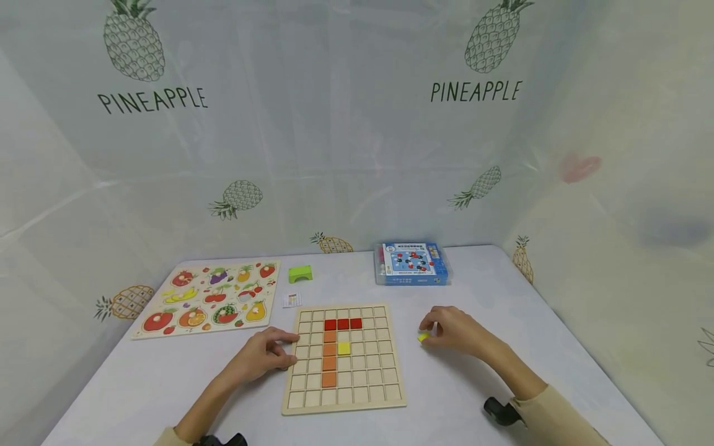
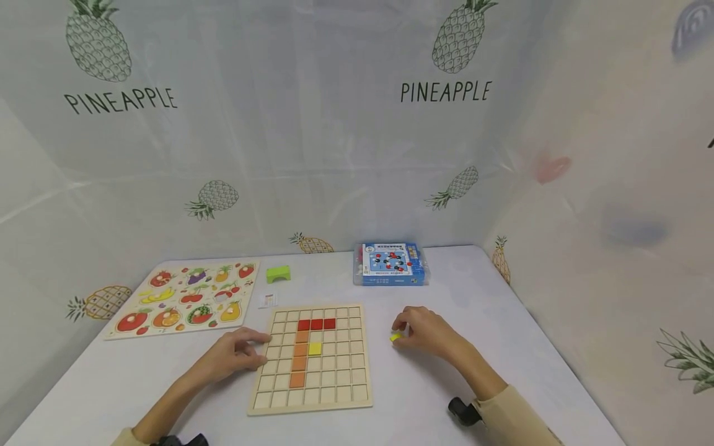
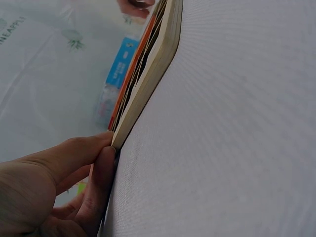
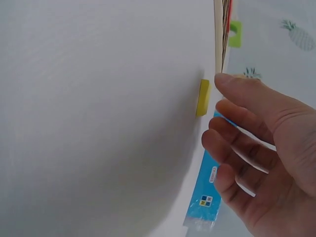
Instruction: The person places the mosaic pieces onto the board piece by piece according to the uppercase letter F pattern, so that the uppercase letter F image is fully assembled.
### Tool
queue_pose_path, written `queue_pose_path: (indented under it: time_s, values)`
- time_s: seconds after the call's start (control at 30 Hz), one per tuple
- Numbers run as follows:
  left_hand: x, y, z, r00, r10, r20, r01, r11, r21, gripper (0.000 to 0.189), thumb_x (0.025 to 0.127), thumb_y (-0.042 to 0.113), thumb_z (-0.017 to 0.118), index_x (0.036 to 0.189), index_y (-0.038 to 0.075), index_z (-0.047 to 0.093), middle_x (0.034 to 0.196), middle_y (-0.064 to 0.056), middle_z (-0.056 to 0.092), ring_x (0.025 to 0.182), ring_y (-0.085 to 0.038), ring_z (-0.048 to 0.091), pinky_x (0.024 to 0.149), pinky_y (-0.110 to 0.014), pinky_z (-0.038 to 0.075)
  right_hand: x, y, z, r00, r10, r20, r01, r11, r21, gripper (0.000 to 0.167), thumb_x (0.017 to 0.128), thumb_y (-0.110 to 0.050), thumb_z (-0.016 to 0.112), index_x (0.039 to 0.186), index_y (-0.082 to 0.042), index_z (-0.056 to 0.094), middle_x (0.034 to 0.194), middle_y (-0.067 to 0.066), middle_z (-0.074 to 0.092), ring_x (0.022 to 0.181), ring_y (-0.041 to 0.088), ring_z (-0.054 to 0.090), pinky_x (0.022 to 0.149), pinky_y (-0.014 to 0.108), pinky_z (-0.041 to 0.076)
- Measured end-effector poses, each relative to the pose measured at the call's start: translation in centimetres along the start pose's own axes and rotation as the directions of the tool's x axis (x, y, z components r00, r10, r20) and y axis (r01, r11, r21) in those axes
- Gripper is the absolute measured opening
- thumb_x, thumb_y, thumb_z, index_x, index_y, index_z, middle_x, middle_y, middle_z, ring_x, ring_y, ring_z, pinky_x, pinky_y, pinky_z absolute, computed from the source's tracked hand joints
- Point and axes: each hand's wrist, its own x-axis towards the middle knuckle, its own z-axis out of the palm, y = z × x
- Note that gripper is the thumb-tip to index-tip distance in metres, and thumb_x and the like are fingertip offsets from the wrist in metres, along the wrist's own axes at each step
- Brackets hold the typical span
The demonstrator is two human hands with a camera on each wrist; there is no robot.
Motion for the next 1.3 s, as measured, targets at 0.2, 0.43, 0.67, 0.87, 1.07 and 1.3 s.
queue_pose_path:
  time_s: [0.2, 0.43, 0.67, 0.87, 1.07, 1.3]
  values:
    - [0.0, -0.1, 0.0, 1.000, 0.001, 0.000, -0.001, 1.000, 0.005, 0.044, 0.082, 0.029, 0.079, 0.121, 0.012, 0.068, 0.112, -0.009, 0.061, 0.075, -0.008, 0.061, 0.066, -0.020, 0.047, 0.1, 0.7, 0.0, 0.998, -0.051, 0.032, 0.049, 0.997, 0.051, 0.021, 0.079, -0.016, 0.081, 0.099, -0.012, 0.075, 0.091, -0.004, 0.068, 0.074, 0.011, 0.058, 0.063, 0.019, 0.046]
    - [0.0, -0.2, 0.0, 1.000, -0.004, -0.006, 0.004, 1.000, 0.022, 0.044, 0.081, 0.029, 0.080, 0.120, 0.013, 0.069, 0.106, -0.008, 0.061, 0.073, -0.007, 0.060, 0.065, -0.019, 0.046, 0.2, 1.0, 0.2, 0.995, -0.034, 0.099, 0.024, 0.994, 0.104, 0.024, 0.079, -0.016, 0.081, 0.102, -0.012, 0.074, 0.094, -0.003, 0.067, 0.076, 0.012, 0.056, 0.065, 0.019, 0.046]
    - [-0.1, -0.1, 0.1, 1.000, 0.004, -0.009, -0.003, 1.000, 0.015, 0.044, 0.080, 0.030, 0.080, 0.119, 0.012, 0.069, 0.107, -0.008, 0.060, 0.074, -0.007, 0.061, 0.066, -0.018, 0.046, 0.0, 0.9, 0.4, 0.997, -0.006, 0.082, -0.001, 0.997, 0.082, 0.021, 0.079, -0.019, 0.081, 0.098, -0.015, 0.074, 0.090, -0.006, 0.066, 0.075, 0.010, 0.056, 0.065, 0.019, 0.046]
    - [-0.2, -0.1, 0.0, 1.000, 0.006, -0.005, -0.006, 1.000, -0.014, 0.045, 0.080, 0.029, 0.081, 0.120, 0.012, 0.069, 0.111, -0.009, 0.061, 0.074, -0.007, 0.061, 0.066, -0.018, 0.045, -0.5, 0.8, 0.3, 0.998, -0.007, 0.058, 0.003, 0.998, 0.064, 0.019, 0.079, -0.021, 0.082, 0.096, -0.018, 0.074, 0.089, -0.007, 0.066, 0.073, 0.007, 0.056, 0.064, 0.019, 0.047]
    - [-0.3, 0.0, 0.0, 1.000, 0.010, -0.002, -0.010, 0.999, -0.038, 0.045, 0.080, 0.027, 0.081, 0.121, 0.012, 0.069, 0.113, -0.010, 0.061, 0.073, -0.007, 0.061, 0.065, -0.018, 0.045, -0.5, 1.0, 0.2, 0.998, -0.043, 0.054, 0.039, 0.997, 0.074, 0.018, 0.079, -0.019, 0.081, 0.096, -0.016, 0.074, 0.090, -0.005, 0.066, 0.074, 0.008, 0.057, 0.064, 0.019, 0.046]
    - [-0.1, 0.0, 0.1, 1.000, 0.009, -0.005, -0.009, 1.000, -0.027, 0.045, 0.080, 0.027, 0.081, 0.120, 0.011, 0.069, 0.116, -0.011, 0.061, 0.075, -0.007, 0.061, 0.066, -0.018, 0.046, -0.3, 1.2, 0.4, 0.998, -0.046, 0.052, 0.042, 0.996, 0.072, 0.016, 0.080, -0.020, 0.080, 0.095, -0.018, 0.073, 0.088, -0.006, 0.065, 0.073, 0.008, 0.056, 0.064, 0.019, 0.046]
